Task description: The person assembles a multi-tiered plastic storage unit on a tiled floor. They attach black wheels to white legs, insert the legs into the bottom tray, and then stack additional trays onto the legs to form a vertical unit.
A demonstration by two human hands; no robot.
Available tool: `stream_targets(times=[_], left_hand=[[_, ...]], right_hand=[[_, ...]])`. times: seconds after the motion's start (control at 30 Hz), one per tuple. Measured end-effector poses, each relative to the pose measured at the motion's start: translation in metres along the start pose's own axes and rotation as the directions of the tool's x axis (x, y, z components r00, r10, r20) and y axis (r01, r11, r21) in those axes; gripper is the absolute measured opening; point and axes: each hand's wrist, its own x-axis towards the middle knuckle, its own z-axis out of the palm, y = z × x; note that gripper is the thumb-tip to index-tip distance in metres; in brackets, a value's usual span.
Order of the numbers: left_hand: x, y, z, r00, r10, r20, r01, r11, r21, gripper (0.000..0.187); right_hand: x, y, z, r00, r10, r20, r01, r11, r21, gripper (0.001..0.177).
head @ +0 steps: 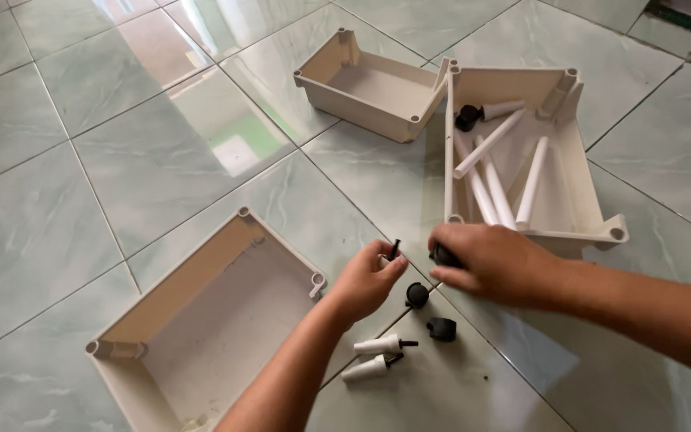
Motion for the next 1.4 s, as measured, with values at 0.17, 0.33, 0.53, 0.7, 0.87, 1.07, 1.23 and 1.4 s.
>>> stream_targets(times=[0.17,0.33,0.53,0.7,0.87,1.07,1.23,1.4], left_hand=[[0.028,-0.062,0.030,0.982,-0.014,-0.190,0.046,0.985,0.167,0.036],[0.037,-0.092,0.045,0.974,-0.018,-0.224,0.095,0.936,0.340,0.038],[0.034,-0.067,0.036,0.975,-0.017,-0.221,0.080,0.957,0.280,0.034],[0.058,0.030,0.019,0.924,0.158,-0.347,-0.095,0.977,0.189,0.029],[0.091,0.126,0.021,0.853,0.355,-0.384,-0.278,0.929,0.243,0.026],[0.110,0.149,0.050,0.870,0.372,-0.323,-0.278,0.912,0.302,0.024],[0.103,0.134,0.057,0.864,0.378,-0.333,-0.299,0.917,0.265,0.023],[0.083,0.135,0.050,0.900,0.216,-0.378,-0.201,0.976,0.080,0.025]], right_hand=[[0.006,0.016,0.087,0.999,-0.019,0.038,0.029,0.964,-0.263,0.043],[0.020,0.042,0.141,0.991,0.103,0.085,-0.079,0.963,-0.256,0.042],[0.005,0.021,0.095,0.999,-0.039,-0.014,0.037,0.988,-0.149,0.044],[-0.016,-0.004,-0.016,0.950,0.030,-0.310,-0.004,0.997,0.083,0.027],[0.053,0.096,-0.095,0.844,0.280,-0.457,-0.269,0.959,0.091,0.023],[0.149,0.229,-0.049,0.817,0.250,-0.519,-0.279,0.960,0.022,0.038],[0.186,0.238,-0.039,0.825,0.388,-0.411,-0.436,0.899,-0.028,0.054],[0.173,0.218,-0.063,0.851,0.478,-0.218,-0.522,0.818,-0.242,0.033]])
